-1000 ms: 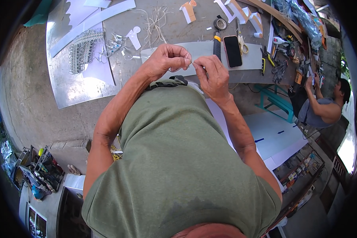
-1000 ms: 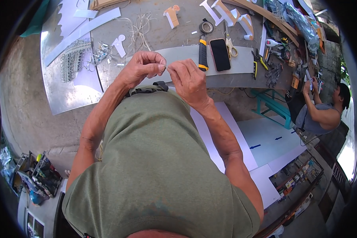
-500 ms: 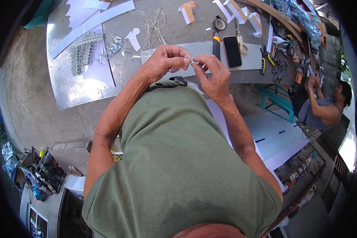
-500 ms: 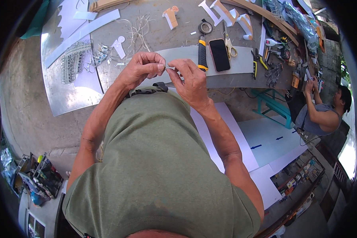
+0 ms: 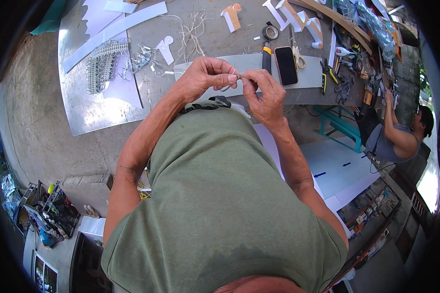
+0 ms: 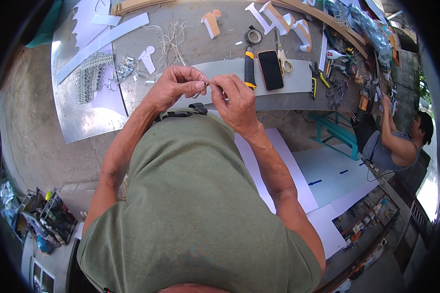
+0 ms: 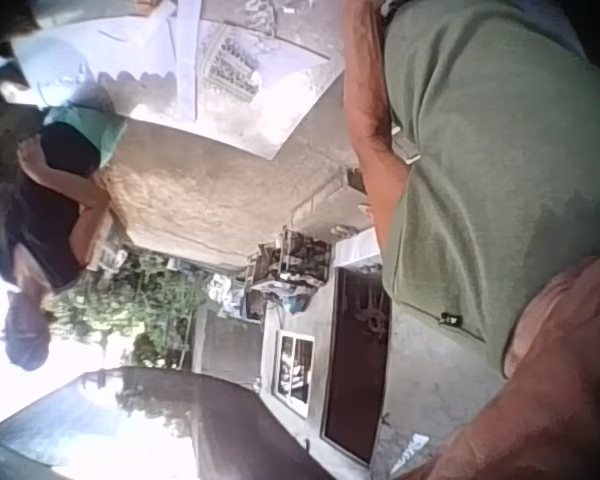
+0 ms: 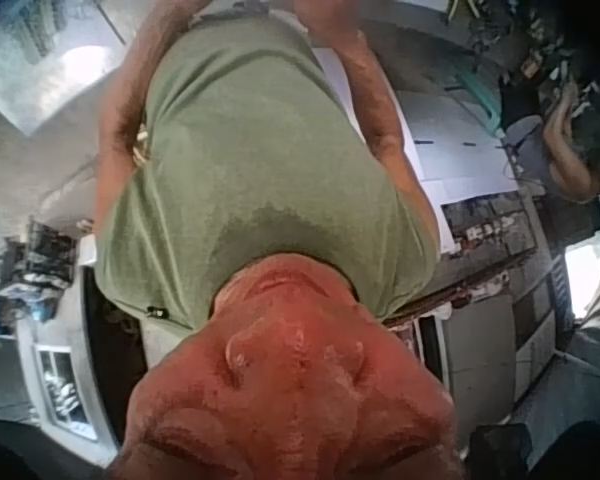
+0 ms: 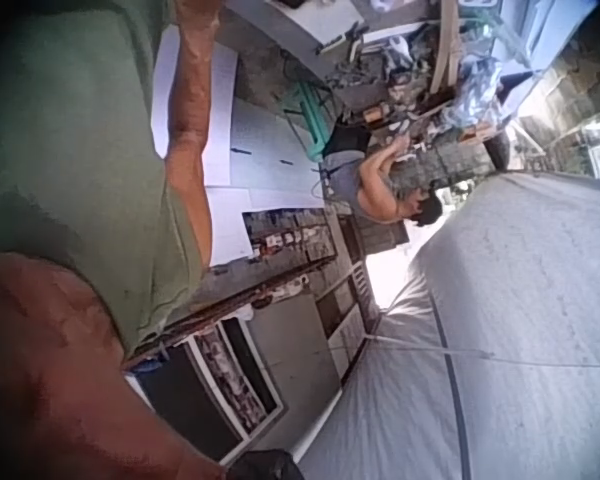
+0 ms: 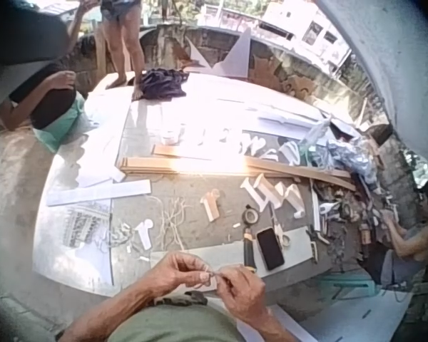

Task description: Assembling and preparing small LED light modules on a work table.

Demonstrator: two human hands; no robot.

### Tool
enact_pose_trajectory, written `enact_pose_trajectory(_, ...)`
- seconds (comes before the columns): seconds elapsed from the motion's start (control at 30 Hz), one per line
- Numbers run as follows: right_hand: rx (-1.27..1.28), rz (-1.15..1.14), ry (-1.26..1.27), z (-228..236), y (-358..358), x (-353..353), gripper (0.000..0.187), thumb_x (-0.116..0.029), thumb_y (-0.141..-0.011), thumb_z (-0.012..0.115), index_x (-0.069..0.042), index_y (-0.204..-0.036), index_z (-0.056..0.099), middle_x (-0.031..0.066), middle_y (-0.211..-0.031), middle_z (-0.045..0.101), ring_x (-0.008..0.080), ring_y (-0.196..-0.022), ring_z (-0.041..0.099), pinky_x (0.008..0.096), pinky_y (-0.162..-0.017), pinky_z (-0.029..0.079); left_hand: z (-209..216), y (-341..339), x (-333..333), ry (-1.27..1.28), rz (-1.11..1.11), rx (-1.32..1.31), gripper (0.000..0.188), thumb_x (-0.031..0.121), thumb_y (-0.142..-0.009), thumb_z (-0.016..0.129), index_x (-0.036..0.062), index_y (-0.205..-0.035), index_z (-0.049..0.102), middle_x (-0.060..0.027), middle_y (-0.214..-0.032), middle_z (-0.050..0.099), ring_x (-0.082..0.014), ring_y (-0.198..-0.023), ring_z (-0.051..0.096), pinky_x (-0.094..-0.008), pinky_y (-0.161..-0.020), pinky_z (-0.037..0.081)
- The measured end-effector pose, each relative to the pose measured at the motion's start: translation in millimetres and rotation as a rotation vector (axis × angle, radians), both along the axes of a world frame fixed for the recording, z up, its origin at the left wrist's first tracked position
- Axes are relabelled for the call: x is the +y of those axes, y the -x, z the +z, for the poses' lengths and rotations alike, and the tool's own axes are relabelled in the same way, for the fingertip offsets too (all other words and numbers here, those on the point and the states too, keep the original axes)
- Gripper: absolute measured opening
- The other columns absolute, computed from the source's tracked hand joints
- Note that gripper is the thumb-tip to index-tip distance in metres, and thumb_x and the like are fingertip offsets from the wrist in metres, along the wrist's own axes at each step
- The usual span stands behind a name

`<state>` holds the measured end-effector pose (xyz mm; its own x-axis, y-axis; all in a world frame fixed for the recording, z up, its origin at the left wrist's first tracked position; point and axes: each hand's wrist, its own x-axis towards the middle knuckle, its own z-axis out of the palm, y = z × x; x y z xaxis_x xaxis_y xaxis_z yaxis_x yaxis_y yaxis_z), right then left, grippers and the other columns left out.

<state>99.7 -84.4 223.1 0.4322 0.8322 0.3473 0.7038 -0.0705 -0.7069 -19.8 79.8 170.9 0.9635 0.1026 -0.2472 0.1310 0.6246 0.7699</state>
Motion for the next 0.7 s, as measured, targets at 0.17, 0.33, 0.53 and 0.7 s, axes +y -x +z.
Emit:
enact_pose_trajectory(0.17, 0.024, -0.02, 0.009, 0, 1, 1, 0.019, 0.009, -0.083, 0.068, -0.001, -0.099, 0.063, 0.0086, -0.083, 0.063, 0.0176, -0.064, 0.062, 0.0297, -0.051, 0.05, 4, 0, 0, -0.049, 0.011, 0.008, 0.02, 0.018, -0.089, 0.078, 0.0023, -0.1, 0.074, -0.0036, -0.081, 0.072, -0.0062, -0.068, 0.059, -0.0219, -0.06, 0.044)
enact_pose_trajectory(0.33, 0.005, -0.063, 0.013, 1, 5, 3, 0.018, 0.007, -0.082, 0.068, -0.002, -0.096, 0.062, 0.0078, -0.081, 0.063, 0.018, -0.063, 0.062, 0.0295, -0.05, 0.05, 4, 0, -2, -0.088, 0.031, 0.003, 0.017, 0.017, -0.088, 0.078, 0.0028, -0.097, 0.074, -0.003, -0.079, 0.071, -0.0063, -0.068, 0.058, -0.0224, -0.061, 0.044)
enact_pose_trajectory(0.53, 0.089, -0.192, 0.033, -1, 20, 5, 0.013, 0.004, -0.085, 0.068, -0.002, -0.096, 0.064, 0.0079, -0.082, 0.065, 0.0171, -0.063, 0.064, 0.0291, -0.054, 0.051, 3, -2, -4, -0.097, 0.046, -0.019, 0.014, 0.014, -0.089, 0.076, 0.0017, -0.095, 0.073, -0.003, -0.079, 0.07, -0.0064, -0.068, 0.057, -0.0229, -0.061, 0.042)
enact_pose_trajectory(0.7, 0.378, -0.068, 0.081, 2, 1, 3, 0.011, -0.003, -0.093, 0.066, -0.002, -0.104, 0.068, 0.0082, -0.092, 0.07, 0.0142, -0.068, 0.065, 0.0287, -0.059, 0.052, 4, 1, 4, 0.109, 0.025, 0.008, 0.014, 0.012, -0.088, 0.075, 0.0002, -0.093, 0.071, -0.0045, -0.076, 0.067, -0.0078, -0.067, 0.058, -0.0224, -0.057, 0.039)
